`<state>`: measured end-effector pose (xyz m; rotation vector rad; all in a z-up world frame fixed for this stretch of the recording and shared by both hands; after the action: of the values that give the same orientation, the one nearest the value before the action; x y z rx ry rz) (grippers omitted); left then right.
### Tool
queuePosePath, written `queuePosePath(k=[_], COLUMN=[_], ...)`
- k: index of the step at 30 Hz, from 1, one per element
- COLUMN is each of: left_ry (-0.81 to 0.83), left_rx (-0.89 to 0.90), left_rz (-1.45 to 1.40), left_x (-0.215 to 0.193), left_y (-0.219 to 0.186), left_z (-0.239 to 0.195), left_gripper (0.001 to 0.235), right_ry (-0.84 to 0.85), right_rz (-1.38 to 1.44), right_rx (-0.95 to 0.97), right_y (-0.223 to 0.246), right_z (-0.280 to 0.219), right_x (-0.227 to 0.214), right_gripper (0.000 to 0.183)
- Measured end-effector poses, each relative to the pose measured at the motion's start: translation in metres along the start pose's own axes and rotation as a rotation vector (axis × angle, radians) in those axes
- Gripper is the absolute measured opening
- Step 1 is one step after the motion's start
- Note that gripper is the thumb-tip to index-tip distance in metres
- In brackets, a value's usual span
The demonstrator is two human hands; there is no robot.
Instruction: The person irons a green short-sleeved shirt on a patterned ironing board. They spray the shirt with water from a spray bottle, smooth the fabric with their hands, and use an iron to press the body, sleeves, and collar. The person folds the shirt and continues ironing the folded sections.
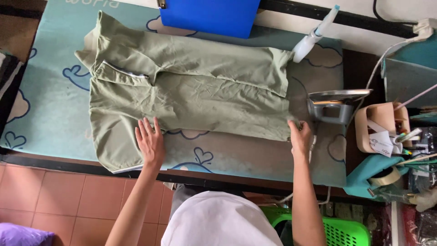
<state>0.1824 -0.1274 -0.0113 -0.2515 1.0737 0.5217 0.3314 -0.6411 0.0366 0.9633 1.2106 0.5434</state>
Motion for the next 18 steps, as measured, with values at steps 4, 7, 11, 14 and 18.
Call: queuePosePath(k=[4,7,11,14,18], left_ry=[-0.112,-0.098,0.062,0.52,0.329], left_rx=[-0.092,-0.12,-0.103,-0.099,-0.071], left_rz=[0.133,0.208,0.232,0.312,0.364], left_x=[0.001,0.024,0.002,-0.016,-0.029], left_y=[-0.007,0.016,0.039,0.055,0.08], left_z=[-0.001,-0.021,-0.027,-0.028,-0.065], left_gripper=[0.055,0.057,0.07,0.098,0.085], right_ry=[0.27,0.351,0.257,0.287,0.467], right_rz=[-0.139,-0.227,-0.108,0.014,-0.024], right_rx=[0.22,0.105,0.151,0.219,0.322], right_y=[0.013,-0.031,-0.05,-0.071,-0.046], right_z=[-0.005,-0.011,-0.021,-0.02,-0.041], right_x=[-0.003,-0.014,-0.029,-0.038,-0.069], right_gripper=[0.098,0.076,0.053,0.044,0.042])
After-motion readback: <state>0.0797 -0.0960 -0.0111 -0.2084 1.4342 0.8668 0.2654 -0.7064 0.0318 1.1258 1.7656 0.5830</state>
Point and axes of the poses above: each hand's wrist, its own z-axis towards the middle knuckle, its own x-axis out of the palm, y = z × x, the point moved 1 cm from there along z, towards the middle knuckle, and after that the axes turned 12 degrees about -x, right-handed, at the moved point
